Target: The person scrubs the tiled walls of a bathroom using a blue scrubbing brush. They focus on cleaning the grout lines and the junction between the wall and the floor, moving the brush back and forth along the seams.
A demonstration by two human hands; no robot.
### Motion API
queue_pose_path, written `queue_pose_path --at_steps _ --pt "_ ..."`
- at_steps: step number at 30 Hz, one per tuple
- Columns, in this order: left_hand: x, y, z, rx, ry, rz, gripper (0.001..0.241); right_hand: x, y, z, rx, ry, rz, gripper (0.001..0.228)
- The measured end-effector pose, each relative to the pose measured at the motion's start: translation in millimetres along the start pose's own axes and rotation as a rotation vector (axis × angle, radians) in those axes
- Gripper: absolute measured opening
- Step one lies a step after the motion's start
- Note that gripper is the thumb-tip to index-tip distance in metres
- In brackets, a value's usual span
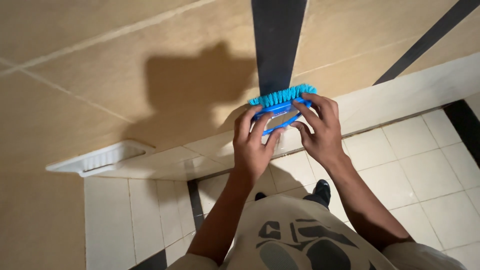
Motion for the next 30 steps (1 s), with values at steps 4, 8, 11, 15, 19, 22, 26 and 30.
queue_pose_path --at_steps 4,8,11,15,19,22,26,30 --pt "-2 13 10 0.002 -0.024 -0.017 0.043 -1 -14 8 0.004 0.0 -0.003 0.053" --pt "-8 23 24 -0.019 0.007 -0.006 0.045 -4 -29 19 -0.001 0.023 -0.011 0.053" --pt "-11 35 36 -0.019 0.005 -0.02 0.045 -4 -43 28 -0.001 0.026 -0.015 0.053" --pt "-16 51 53 -0.034 -0.007 -0.024 0.045 -6 -64 41 0.002 0.006 -0.007 0.052" --pt "-22 68 71 -0.001 -0.006 -0.024 0.046 -6 -86 55 0.002 -0.017 -0.003 0.052" --pt "-27 79 85 -0.063 0.01 -0.044 0.047 -8 -100 66 0.013 -0.024 0.0 0.052" --pt "-31 94 102 -0.032 0.012 -0.007 0.048 -6 -118 80 -0.008 -0.012 0.007 0.051" --pt "-36 106 119 -0.058 0.038 0.014 0.048 -5 -135 92 -0.019 -0.011 0.019 0.051"
Point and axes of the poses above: each hand's wrist, its own x-axis away from the middle knuckle, its own y-axis out of the palm, z = x × y, the point moved 4 cm from there along -x, towards the middle knuckle, and after that the axes turned 15 degrees about -x, right-handed, at the moved point
